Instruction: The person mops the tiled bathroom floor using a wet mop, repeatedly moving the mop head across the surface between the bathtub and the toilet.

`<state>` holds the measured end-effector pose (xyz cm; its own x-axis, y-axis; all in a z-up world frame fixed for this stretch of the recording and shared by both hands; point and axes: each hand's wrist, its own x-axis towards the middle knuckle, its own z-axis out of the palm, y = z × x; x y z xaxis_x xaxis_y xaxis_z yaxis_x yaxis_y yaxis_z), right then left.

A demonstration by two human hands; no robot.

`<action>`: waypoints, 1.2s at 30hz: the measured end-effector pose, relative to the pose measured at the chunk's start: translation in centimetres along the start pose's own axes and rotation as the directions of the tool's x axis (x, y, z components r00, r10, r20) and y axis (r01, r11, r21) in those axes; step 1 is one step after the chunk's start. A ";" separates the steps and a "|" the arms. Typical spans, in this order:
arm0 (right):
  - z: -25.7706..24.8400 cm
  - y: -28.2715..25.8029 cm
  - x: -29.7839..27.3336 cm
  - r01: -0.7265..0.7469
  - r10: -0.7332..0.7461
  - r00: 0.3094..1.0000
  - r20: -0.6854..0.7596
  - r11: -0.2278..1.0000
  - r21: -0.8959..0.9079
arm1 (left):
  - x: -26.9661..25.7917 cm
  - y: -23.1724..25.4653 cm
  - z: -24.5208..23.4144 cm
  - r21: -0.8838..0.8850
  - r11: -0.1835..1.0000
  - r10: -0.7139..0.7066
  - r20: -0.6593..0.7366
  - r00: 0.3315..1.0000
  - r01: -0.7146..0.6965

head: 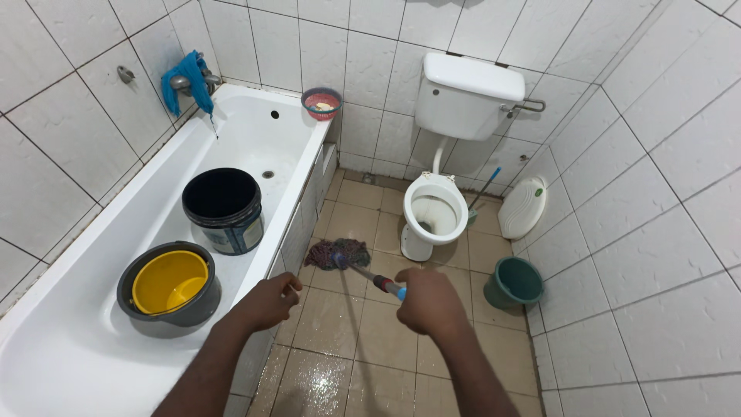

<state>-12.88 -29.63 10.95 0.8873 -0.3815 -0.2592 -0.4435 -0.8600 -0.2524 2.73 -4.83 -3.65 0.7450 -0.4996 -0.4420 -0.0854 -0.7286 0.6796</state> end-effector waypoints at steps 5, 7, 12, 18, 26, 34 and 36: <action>3.3 0.7 4.0 0.003 -0.003 1.000 0.000 1.000 0.000 | 1.4 -2.2 -1.2 0.027 0.998 -0.048 -0.004 0.999 0.048; 5.1 1.1 6.4 0.042 -0.043 0.999 -0.014 0.999 -0.021 | 2.2 -3.1 -1.7 0.026 0.996 -0.091 -0.001 0.996 0.091; 10.0 2.6 14.4 0.127 -0.127 0.991 -0.037 0.992 -0.002 | 4.9 -4.3 -2.8 -0.010 0.988 -0.155 -0.030 0.987 0.155; 14.1 5.3 23.9 0.159 -0.162 0.985 -0.064 0.986 -0.049 | 8.3 -2.4 -6.3 0.066 0.989 -0.120 -0.153 0.981 0.131; 10.8 4.4 32.3 0.159 -0.163 0.982 -0.092 0.986 -0.055 | 11.0 2.8 -10.0 0.037 0.978 -0.189 -0.229 0.955 0.203; 13.7 3.7 36.5 0.102 -0.098 0.990 -0.102 0.994 0.040 | 10.4 2.3 -8.9 -0.078 0.950 -0.313 -0.204 0.928 0.303; 15.0 5.3 36.6 0.042 -0.038 0.997 -0.066 0.997 0.058 | 9.7 1.7 -8.9 -0.034 0.956 -0.290 -0.228 0.930 0.290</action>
<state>15.32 -43.06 -13.88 0.9098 -0.3705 -0.1870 -0.4128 -0.8540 -0.3167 15.74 -6.76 -1.59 0.8679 -0.1464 -0.4746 0.1571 -0.8256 0.5419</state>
